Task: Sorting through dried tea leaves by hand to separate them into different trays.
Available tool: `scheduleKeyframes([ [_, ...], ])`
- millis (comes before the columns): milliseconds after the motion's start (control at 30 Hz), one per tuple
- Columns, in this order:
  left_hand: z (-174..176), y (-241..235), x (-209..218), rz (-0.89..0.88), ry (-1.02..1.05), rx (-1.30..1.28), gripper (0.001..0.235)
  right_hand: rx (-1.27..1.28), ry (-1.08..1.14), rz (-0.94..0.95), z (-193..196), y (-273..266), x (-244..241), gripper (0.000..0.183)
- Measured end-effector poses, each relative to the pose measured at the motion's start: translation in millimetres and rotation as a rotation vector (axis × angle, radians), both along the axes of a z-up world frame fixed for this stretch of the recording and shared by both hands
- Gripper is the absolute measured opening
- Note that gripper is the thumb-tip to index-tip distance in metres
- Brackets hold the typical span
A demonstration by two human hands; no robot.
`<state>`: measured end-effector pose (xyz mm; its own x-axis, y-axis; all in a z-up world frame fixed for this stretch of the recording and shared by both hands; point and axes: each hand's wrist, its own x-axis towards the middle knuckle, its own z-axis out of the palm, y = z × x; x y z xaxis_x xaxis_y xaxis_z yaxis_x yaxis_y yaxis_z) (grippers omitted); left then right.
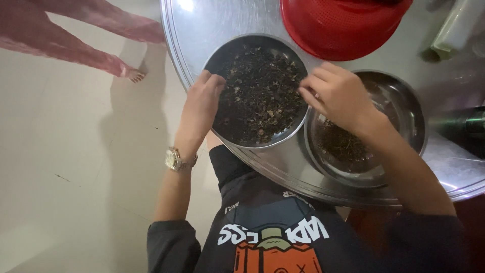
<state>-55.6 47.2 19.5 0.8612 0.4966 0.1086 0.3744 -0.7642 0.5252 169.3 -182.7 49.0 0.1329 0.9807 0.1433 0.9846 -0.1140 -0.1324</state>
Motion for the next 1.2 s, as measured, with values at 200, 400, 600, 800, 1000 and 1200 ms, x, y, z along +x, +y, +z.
scheduleKeyframes([
  [200,-3,-69,23,-0.376,-0.223,-0.145,0.023,0.124,0.093,-0.077,3,-92,-3,0.011],
  [400,-5,-184,78,-0.624,-0.125,-0.277,0.034,0.110,0.203,-0.273,-27,-161,-17,0.017],
  [600,-22,-185,88,-0.585,-0.104,-0.103,0.013,0.095,0.177,-0.348,-15,-175,-25,0.014],
  [800,-4,-110,9,-0.179,-0.106,0.121,0.013,0.115,0.036,-0.184,6,-143,-7,0.010],
  [1000,10,-75,-53,-0.035,0.293,0.363,0.029,0.083,-0.139,0.113,24,-39,-1,0.027],
  [1200,-13,-84,-51,-0.116,0.288,0.488,0.025,0.060,-0.082,0.198,-27,75,7,0.007],
])
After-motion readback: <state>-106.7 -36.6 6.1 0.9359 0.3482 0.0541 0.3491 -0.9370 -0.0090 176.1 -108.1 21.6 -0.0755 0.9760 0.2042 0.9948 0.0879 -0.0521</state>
